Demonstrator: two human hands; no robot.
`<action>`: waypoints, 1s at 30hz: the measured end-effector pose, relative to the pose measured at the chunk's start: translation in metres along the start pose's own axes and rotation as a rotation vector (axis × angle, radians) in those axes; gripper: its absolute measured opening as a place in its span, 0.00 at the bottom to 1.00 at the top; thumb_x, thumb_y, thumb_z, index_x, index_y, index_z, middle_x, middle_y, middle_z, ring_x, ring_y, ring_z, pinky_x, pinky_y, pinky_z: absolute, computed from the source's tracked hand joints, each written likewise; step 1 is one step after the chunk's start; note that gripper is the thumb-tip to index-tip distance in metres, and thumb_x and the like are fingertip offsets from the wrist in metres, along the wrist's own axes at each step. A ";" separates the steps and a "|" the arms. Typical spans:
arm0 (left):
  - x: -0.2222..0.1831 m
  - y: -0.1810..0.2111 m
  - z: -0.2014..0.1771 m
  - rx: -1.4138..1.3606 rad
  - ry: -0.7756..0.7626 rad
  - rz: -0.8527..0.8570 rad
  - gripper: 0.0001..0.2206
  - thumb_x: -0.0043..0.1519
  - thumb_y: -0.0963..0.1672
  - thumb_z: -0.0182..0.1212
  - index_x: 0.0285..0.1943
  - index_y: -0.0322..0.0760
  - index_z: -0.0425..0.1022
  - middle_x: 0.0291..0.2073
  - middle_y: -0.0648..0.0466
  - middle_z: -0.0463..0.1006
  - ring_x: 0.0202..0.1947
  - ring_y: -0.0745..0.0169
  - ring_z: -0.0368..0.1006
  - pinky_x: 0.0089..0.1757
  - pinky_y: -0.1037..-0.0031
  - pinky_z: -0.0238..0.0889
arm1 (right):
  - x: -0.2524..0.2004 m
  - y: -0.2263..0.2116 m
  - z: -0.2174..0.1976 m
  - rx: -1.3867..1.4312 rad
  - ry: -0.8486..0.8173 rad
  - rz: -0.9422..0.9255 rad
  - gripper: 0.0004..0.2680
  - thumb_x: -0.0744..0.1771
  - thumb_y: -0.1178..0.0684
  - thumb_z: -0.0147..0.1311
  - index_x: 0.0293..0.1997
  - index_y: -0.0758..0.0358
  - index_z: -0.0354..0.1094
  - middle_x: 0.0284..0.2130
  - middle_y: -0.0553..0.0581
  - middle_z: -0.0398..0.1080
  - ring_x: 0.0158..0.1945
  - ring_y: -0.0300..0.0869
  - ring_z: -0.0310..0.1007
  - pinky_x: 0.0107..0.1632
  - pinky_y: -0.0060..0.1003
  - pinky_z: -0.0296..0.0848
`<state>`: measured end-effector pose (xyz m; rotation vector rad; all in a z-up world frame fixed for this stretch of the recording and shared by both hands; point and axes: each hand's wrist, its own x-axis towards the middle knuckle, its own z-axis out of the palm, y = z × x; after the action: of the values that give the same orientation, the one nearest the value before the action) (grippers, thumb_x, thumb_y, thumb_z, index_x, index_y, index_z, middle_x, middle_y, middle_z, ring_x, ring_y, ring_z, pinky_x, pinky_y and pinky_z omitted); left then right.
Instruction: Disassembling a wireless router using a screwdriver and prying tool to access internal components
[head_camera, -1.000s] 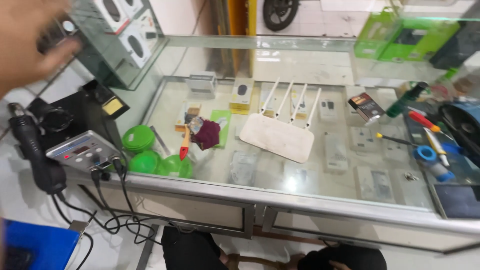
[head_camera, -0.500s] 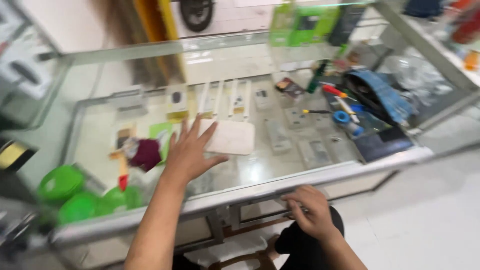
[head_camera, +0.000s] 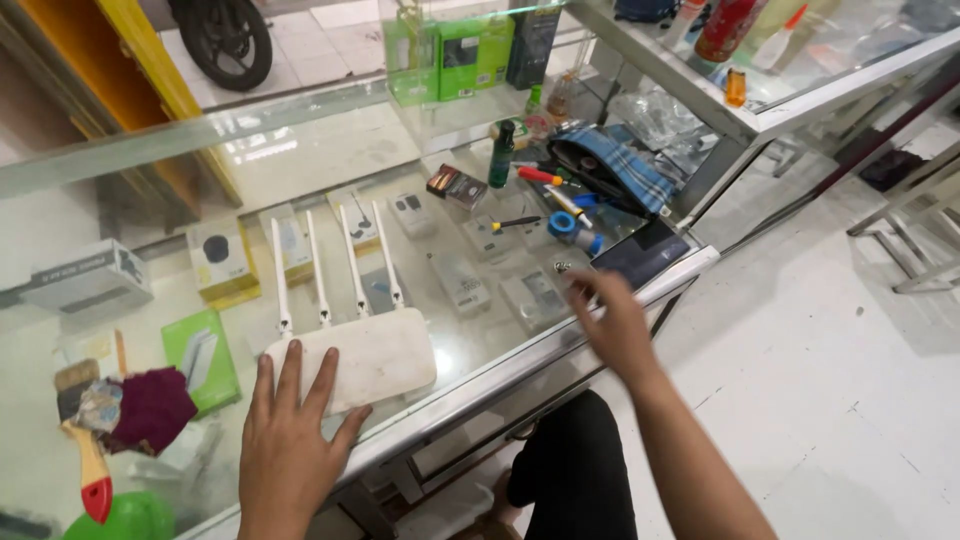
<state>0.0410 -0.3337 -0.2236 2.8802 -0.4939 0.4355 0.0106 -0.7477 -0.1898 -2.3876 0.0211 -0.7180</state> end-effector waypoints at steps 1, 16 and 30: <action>0.002 -0.003 0.004 -0.003 -0.003 0.014 0.38 0.59 0.63 0.51 0.81 0.60 0.55 0.81 0.50 0.52 0.80 0.38 0.44 0.64 0.51 0.54 | 0.021 0.017 -0.008 -0.132 0.014 0.090 0.07 0.69 0.56 0.54 0.53 0.59 0.73 0.41 0.57 0.74 0.44 0.47 0.71 0.46 0.41 0.70; 0.002 -0.007 0.012 -0.193 0.220 0.008 0.38 0.59 0.57 0.58 0.78 0.42 0.61 0.79 0.38 0.57 0.79 0.36 0.51 0.65 0.49 0.56 | 0.203 0.102 0.001 -0.482 -0.351 0.082 0.09 0.68 0.61 0.53 0.51 0.59 0.78 0.46 0.58 0.80 0.48 0.53 0.77 0.49 0.50 0.76; 0.010 -0.003 0.003 -0.247 0.189 -0.007 0.35 0.61 0.55 0.58 0.77 0.39 0.60 0.77 0.35 0.55 0.77 0.32 0.50 0.66 0.47 0.51 | 0.231 0.106 0.048 -0.579 -0.221 -0.350 0.06 0.63 0.61 0.55 0.38 0.63 0.78 0.36 0.67 0.78 0.43 0.63 0.77 0.45 0.55 0.74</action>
<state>0.0518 -0.3348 -0.2238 2.5730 -0.4692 0.5929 0.2477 -0.8480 -0.1692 -3.0628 -0.3312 -0.6621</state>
